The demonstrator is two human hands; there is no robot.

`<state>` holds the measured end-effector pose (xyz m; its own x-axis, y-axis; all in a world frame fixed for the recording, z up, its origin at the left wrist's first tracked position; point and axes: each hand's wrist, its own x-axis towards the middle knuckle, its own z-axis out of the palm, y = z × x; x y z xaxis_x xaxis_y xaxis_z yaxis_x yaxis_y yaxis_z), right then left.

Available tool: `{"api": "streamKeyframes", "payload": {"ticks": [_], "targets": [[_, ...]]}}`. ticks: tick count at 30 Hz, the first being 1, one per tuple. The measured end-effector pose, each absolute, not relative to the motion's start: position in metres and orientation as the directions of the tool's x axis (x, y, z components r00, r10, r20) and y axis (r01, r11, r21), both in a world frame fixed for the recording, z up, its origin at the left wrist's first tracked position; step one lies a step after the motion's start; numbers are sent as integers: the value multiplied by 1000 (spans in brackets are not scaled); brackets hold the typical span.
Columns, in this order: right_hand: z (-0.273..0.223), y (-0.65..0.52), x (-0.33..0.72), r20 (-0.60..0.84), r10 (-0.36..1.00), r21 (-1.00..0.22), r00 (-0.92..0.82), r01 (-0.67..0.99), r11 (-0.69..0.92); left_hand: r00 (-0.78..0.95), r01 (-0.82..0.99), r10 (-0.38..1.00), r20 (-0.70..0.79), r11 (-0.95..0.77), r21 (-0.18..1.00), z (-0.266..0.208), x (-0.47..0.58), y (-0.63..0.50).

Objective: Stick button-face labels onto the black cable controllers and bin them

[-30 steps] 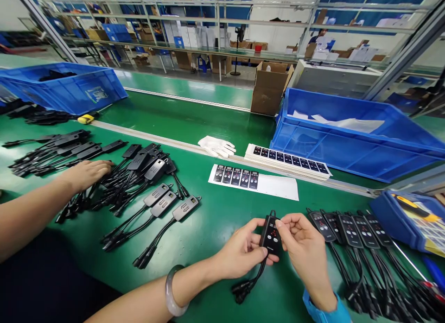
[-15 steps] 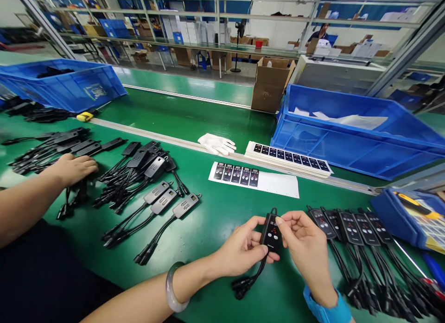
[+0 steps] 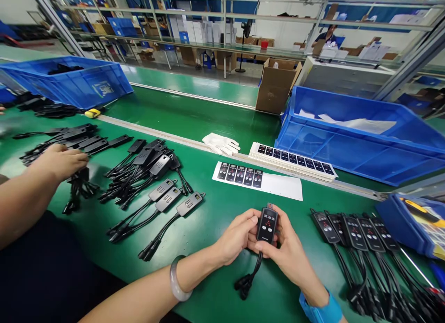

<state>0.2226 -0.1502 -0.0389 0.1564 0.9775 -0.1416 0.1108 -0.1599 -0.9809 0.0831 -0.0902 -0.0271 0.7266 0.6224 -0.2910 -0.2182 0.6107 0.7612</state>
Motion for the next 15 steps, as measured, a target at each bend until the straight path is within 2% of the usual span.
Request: {"api": "streamKeyframes", "payload": {"ticks": [3, 6, 11, 15], "targets": [[-38, -151, 226, -117, 986, -984, 117, 122, -131, 708, -215, 644, -291, 589, 779, -28, 85, -92], [-40, -151, 229, -84, 984, -980, 158, 163, -110, 700, -159, 655, -285, 532, 832, -27, 86, -95], [-50, -153, 227, 39, 984, -935, 174, 353, -26, 678, -91, 695, -238, 401, 912, -29, 86, -99], [-53, -152, 223, 91, 978, -858, 190, 513, -19, 662, -100, 711, -238, 397, 912, -35, 87, -97]]}}
